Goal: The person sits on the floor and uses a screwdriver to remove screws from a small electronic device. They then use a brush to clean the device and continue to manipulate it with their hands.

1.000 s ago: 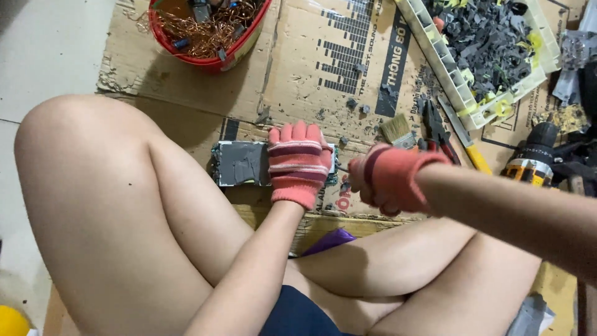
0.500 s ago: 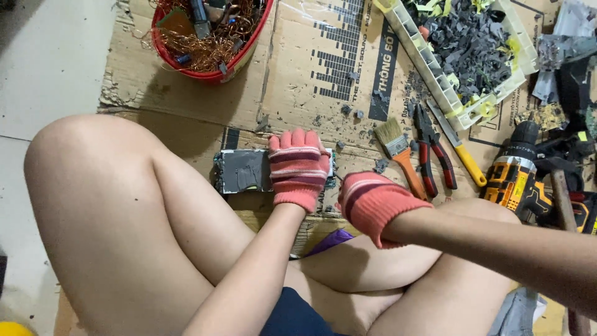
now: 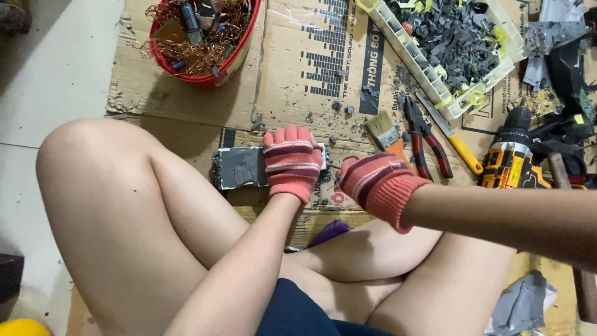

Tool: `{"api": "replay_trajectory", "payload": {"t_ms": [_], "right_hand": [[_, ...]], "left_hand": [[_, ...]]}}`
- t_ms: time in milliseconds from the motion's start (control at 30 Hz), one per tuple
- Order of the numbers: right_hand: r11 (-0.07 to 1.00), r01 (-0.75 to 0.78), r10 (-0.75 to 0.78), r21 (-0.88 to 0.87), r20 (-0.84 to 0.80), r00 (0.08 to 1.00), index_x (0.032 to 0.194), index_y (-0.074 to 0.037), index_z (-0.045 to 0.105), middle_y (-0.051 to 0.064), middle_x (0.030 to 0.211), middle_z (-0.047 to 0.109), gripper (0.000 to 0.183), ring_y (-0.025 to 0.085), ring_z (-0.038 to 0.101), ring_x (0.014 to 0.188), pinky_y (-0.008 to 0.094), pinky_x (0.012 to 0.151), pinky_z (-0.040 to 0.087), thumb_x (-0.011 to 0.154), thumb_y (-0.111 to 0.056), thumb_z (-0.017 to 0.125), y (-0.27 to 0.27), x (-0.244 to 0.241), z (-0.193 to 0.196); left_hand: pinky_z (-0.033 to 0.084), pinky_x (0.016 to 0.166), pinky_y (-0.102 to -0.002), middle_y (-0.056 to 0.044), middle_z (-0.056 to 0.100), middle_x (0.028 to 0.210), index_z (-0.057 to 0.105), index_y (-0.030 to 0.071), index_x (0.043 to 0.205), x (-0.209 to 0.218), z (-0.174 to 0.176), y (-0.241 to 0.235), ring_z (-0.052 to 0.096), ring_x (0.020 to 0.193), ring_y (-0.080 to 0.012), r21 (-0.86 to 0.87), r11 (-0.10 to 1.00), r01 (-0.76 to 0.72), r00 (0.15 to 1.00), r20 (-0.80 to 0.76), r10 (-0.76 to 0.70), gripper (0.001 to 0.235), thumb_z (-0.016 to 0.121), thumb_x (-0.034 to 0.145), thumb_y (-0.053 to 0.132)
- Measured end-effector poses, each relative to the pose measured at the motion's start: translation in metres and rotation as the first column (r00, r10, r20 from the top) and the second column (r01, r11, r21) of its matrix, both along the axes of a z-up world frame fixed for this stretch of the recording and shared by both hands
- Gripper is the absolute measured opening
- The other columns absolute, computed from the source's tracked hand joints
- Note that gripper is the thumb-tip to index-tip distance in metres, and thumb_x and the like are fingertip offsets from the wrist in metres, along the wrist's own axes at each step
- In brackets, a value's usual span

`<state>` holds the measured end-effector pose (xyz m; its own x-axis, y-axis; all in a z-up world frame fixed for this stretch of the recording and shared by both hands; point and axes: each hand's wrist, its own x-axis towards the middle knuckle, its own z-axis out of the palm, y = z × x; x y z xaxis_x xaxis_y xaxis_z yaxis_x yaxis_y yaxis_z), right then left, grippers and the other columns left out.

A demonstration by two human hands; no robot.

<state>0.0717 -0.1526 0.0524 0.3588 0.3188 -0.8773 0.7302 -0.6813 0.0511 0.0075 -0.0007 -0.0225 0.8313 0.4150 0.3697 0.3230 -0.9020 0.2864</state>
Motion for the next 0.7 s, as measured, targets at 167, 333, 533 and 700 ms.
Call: {"api": "replay_trajectory", "payload": {"t_ms": [167, 333, 533, 700], "right_hand": [[0.969, -0.245, 0.242, 0.029, 0.08, 0.967, 0.091, -0.012, 0.076, 0.009, 0.074, 0.071, 0.025, 0.034, 0.069, 0.075, 0.052, 0.063, 0.059, 0.07, 0.002, 0.075, 0.004, 0.005, -0.01], [0.977, -0.214, 0.21, 0.013, 0.125, 0.97, 0.108, -0.014, 0.073, 0.011, 0.093, 0.073, 0.03, 0.033, 0.07, 0.093, 0.048, 0.079, 0.059, 0.078, -0.011, 0.071, 0.027, 0.013, 0.066], [0.872, 0.478, -0.488, 0.105, 0.12, 0.865, 0.127, -0.041, 0.07, -0.005, 0.119, 0.076, 0.049, 0.021, 0.069, 0.119, 0.042, 0.1, 0.057, 0.086, -0.063, 0.056, -0.004, -0.002, 0.044], [0.346, 0.917, -0.915, 0.198, -0.146, 0.377, 0.148, -0.03, 0.054, 0.01, 0.139, 0.065, 0.057, 0.029, 0.058, 0.133, 0.048, 0.114, 0.044, 0.093, -0.039, 0.049, -0.024, -0.059, 0.054]], "left_hand": [[0.047, 0.086, -0.047, -0.006, 0.057, 0.074, 0.06, 0.017, 0.076, -0.003, 0.006, 0.0, 0.062, 0.077, -0.0276, 0.011, 1.0, -0.008, 1.0, -0.011, 0.009, 0.017, 0.068, 0.075, 0.032], [0.047, 0.087, -0.047, -0.006, 0.057, 0.075, 0.06, 0.017, 0.077, 0.0, 0.007, -0.001, 0.062, 0.078, -0.027, 0.043, 0.999, -0.002, 1.0, -0.009, 0.002, 0.017, 0.067, 0.075, 0.032], [0.046, 0.087, -0.048, -0.008, 0.057, 0.076, 0.058, 0.017, 0.076, -0.002, 0.012, -0.001, 0.062, 0.078, -0.0295, 0.023, 1.0, 0.011, 1.0, -0.001, -0.011, 0.015, 0.064, 0.078, 0.03], [0.047, 0.091, -0.048, -0.009, 0.06, 0.078, 0.06, 0.016, 0.077, -0.002, 0.012, -0.002, 0.065, 0.079, -0.0291, 0.061, 0.998, 0.008, 1.0, -0.029, -0.006, 0.016, 0.061, 0.084, 0.03]]}}
